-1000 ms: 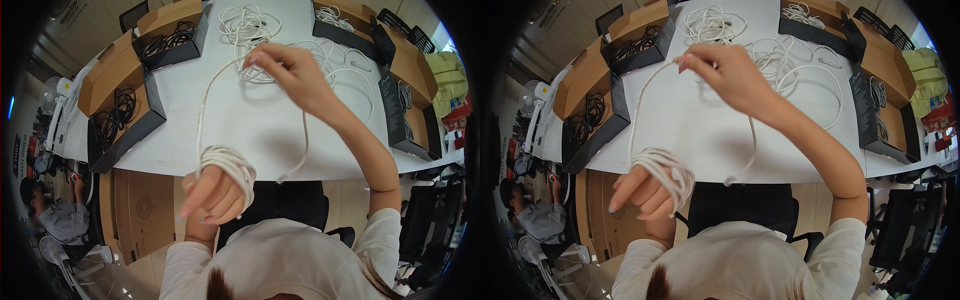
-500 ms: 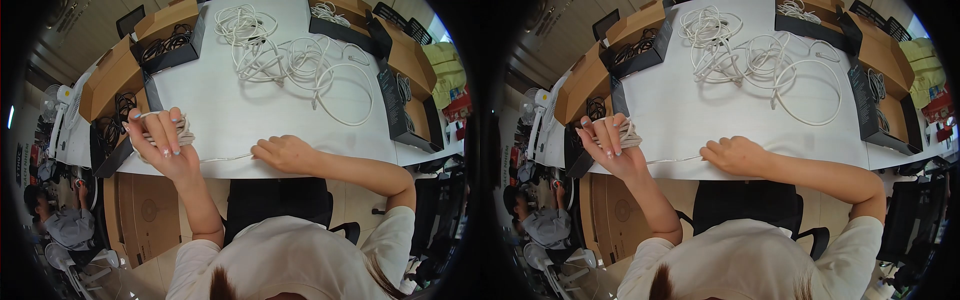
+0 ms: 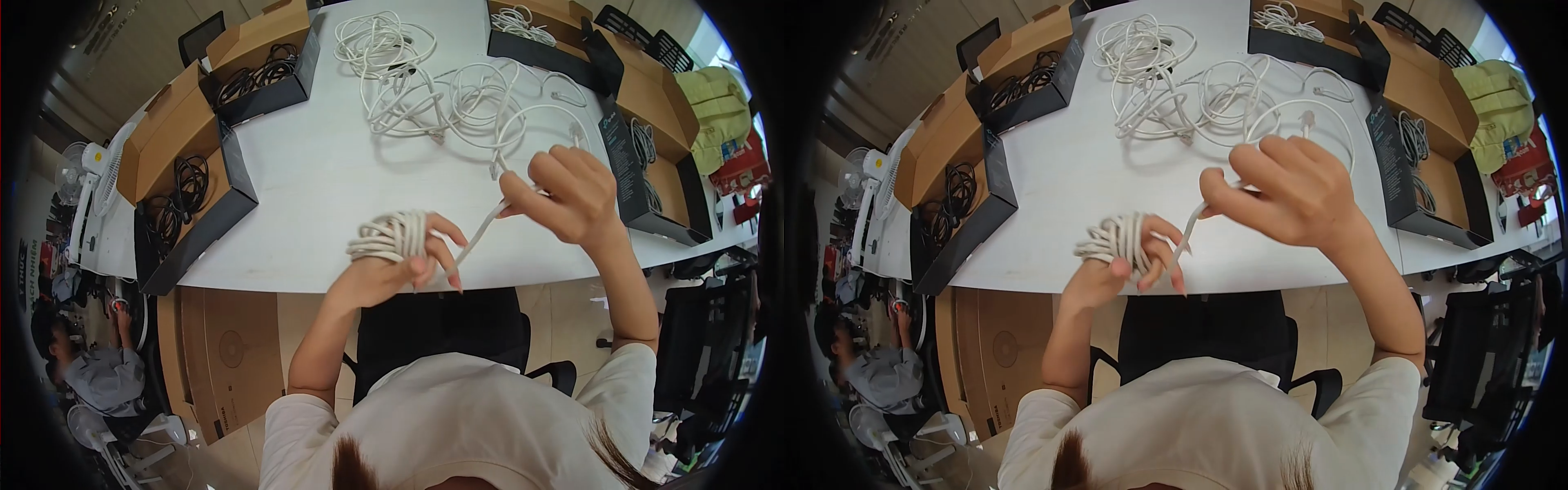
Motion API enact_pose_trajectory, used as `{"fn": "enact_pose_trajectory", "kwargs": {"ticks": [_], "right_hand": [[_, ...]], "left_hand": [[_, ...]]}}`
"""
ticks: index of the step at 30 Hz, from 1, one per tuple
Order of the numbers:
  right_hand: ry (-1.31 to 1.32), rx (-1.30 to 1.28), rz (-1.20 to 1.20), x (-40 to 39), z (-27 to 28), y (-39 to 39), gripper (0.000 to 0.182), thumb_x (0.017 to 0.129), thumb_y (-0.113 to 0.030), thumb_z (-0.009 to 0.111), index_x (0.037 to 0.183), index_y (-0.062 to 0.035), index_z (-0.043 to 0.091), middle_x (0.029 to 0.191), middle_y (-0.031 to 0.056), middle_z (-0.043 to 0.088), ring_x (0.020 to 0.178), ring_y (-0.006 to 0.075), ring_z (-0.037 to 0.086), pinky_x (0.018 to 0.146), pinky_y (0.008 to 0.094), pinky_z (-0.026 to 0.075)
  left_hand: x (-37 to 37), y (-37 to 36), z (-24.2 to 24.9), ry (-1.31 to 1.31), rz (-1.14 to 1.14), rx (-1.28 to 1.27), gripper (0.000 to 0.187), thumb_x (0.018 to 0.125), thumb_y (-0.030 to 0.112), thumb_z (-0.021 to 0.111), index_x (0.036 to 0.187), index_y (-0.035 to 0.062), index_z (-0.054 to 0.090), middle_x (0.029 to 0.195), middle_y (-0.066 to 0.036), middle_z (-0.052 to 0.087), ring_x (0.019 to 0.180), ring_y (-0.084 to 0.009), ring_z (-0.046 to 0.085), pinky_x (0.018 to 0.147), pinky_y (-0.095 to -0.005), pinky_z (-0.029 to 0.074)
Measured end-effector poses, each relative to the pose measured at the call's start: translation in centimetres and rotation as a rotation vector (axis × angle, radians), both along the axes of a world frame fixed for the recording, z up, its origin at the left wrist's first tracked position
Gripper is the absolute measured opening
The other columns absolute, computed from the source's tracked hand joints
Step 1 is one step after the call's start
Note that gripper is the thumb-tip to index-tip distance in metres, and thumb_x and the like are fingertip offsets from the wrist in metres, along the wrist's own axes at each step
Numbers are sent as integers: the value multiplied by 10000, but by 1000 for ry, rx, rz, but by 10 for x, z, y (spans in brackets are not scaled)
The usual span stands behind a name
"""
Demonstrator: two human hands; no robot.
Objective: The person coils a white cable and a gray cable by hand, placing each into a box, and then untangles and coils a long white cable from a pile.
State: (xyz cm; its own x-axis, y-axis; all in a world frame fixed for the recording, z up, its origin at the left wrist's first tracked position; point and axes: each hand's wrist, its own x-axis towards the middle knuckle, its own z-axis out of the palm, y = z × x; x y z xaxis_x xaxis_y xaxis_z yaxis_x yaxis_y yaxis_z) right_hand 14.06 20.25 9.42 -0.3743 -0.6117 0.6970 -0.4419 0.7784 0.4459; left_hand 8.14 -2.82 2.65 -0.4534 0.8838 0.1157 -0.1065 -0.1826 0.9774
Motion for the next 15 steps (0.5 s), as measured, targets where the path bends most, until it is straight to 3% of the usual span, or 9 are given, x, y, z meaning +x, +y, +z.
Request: {"fn": "enact_pose_trajectory", "kwargs": {"ticks": [2, 5, 10, 11, 13, 15], "right_hand": [[-44, -100, 33, -4, 4, 1, 210, 659, -340, 673, 771, -189, 581, 630, -31, 370, 478, 96, 370, 404, 226, 274], [-86, -230, 106, -12, 7, -11, 222, 661, -341, 685, 756, -171, 580, 613, -24, 369, 467, 118, 406, 395, 259, 301], [-363, -439, 96, -26, -12, -26, 244, 677, -288, 686, 783, -95, 582, 635, 38, 462, 510, 208, 488, 436, 316, 346], [-450, -501, 104, -27, -21, -29, 204, 724, -251, 673, 799, -93, 570, 682, 45, 506, 559, 229, 525, 464, 331, 377], [-527, -504, 89, -24, -43, -37, 148, 780, -214, 632, 824, -89, 566, 688, 43, 522, 572, 228, 544, 471, 330, 394], [-552, -466, 41, -16, -60, -47, 126, 804, -196, 599, 830, -85, 547, 689, 36, 516, 568, 206, 546, 473, 319, 408]], "left_hand": [[17, 15, 11, -111, -161, -25, 327, 812, 241, 656, 968, -14, 526, 696, -37, 631, 581, -76, 545, 524, -220, 419], [16, 32, 31, 229, -471, -286, 203, 799, 145, 613, 911, -12, 550, 652, -34, 622, 577, -64, 546, 526, -206, 412], [21, 31, 23, -280, -982, 20, 120, 722, 56, 534, 805, -22, 573, 619, -63, 604, 573, -82, 553, 538, -212, 418], [43, 9, 24, -406, -382, 79, 123, 715, 51, 521, 799, -24, 570, 606, -67, 594, 557, -90, 544, 531, -224, 420], [31, 14, 33, -318, -392, 578, 88, 714, 28, 504, 770, -13, 558, 628, -81, 595, 528, -103, 522, 517, -260, 424], [-3, 36, 42, -322, -1000, 1192, 84, 764, 13, 456, 768, 3, 539, 652, -76, 574, 470, -118, 468, 467, -268, 386]]}}
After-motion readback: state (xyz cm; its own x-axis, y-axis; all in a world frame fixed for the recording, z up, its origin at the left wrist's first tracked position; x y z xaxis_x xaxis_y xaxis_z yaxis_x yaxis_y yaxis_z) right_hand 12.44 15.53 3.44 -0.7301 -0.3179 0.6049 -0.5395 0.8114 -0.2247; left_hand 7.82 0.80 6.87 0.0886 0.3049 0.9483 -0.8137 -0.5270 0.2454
